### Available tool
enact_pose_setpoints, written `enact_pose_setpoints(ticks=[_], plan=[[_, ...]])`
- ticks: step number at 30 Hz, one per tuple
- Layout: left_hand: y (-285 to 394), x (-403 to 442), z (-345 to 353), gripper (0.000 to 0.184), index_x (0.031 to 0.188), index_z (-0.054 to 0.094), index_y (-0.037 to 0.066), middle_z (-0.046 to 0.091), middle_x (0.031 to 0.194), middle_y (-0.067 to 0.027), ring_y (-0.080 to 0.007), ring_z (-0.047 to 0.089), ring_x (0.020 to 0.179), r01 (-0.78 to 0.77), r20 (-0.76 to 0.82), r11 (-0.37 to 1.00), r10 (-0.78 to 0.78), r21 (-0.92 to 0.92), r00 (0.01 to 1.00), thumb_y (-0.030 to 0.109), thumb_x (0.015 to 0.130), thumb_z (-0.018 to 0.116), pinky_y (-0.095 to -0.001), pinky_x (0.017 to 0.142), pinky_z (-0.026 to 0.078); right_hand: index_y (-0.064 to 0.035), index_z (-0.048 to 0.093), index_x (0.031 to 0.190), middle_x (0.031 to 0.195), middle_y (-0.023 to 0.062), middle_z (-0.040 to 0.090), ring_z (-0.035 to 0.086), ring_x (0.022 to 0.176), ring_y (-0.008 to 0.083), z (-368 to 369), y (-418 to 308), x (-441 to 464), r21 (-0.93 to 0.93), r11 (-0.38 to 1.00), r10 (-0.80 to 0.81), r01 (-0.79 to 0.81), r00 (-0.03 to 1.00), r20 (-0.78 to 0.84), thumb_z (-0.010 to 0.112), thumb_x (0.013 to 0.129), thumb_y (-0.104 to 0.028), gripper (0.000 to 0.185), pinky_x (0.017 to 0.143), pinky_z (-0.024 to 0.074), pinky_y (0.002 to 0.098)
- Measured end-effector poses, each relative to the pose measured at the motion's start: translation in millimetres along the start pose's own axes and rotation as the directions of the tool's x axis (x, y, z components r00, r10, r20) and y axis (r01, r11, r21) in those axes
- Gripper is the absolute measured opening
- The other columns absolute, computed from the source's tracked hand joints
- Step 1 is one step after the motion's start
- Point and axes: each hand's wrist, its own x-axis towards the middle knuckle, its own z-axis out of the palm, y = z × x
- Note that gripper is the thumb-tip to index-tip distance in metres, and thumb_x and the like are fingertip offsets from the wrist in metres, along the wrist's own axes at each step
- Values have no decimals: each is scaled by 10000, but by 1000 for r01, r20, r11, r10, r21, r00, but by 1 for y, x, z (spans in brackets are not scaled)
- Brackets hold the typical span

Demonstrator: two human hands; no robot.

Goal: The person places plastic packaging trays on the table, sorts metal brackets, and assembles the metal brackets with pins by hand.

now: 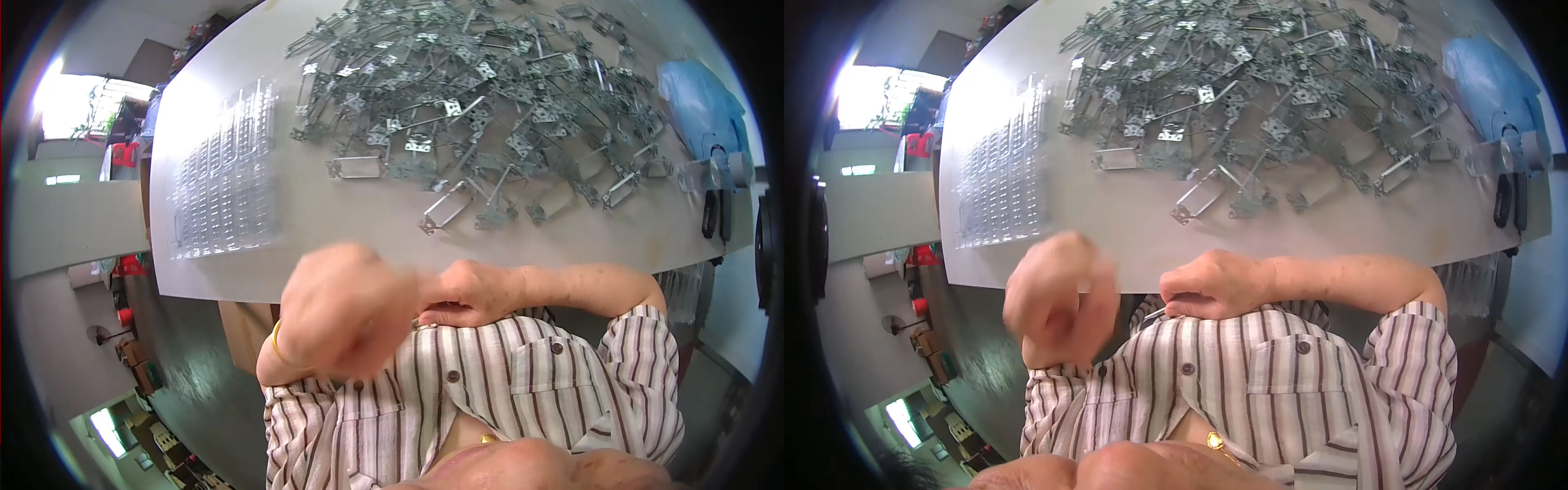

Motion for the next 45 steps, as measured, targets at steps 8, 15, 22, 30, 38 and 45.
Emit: enact_pose_setpoints(ticks=[8, 15, 22, 30, 38, 45], plan=[[-75, -28, 64, 232, 1025, 646, -12, 661, 941, -159, -341, 658, 801, 340, 137, 838, -432, 427, 892, 182, 935, 737, -409, 701, 526, -76, 627, 1001, 811, 123, 674, 670, 717, 327, -4, 10, -17, 23, 994, 102, -103, 994, 30, 647, 1017, -239, 164, 647, 513, 437], [-90, -32, 88, 151, 984, 684, 1, 658, 877, -122, -252, 606, 654, 433, 196, 837, -511, 335, 837, 148, 965, 714, -364, 639, 493, -66, 643, 1029, 861, 118, 707, 688, 743, 319, -1, 18, -21, 104, 993, 58, -57, 998, -7, 647, 1018, -241, 176, 668, 523, 426], [-80, -10, 86, 49, 944, 646, -10, 643, 910, -126, -266, 616, 716, 533, 217, 844, -532, 63, 818, 28, 946, 677, -347, 638, 502, -66, 650, 1028, 882, 111, 721, 695, 769, 316, -7, 15, -21, 85, 991, 99, -100, 995, 12, 639, 1020, -240, 175, 690, 534, 421], [-67, 8, 87, 89, 961, 610, -14, 658, 1196, -180, -309, 684, 911, 28, 176, 925, -101, 378, 979, -27, 894, 667, -387, 761, 564, -82, 642, 1026, 846, 124, 714, 696, 749, 349, -11, 16, -18, 48, 991, 124, -125, 992, 25, 613, 1032, -282, 202, 677, 535, 451], [-85, 12, 85, 75, 951, 573, -11, 636, 1213, -209, -343, 670, 997, 121, 104, 933, -165, 340, 981, -12, 927, 643, -399, 828, 564, -76, 635, 1006, 790, 128, 671, 669, 703, 333, -12, 13, -15, 53, 991, 125, -125, 992, -1, 646, 1023, -268, 193, 647, 523, 429], [-96, 5, 94, 73, 996, 557, -5, 652, 1180, -197, -300, 648, 960, 221, -26, 968, -220, 120, 975, 39, 1037, 597, -362, 799, 541, -81, 638, 1028, 798, 113, 664, 661, 699, 303, -12, 11, -14, 50, 985, 167, -167, 986, 12, 641, 1032, -275, 194, 644, 513, 418]])
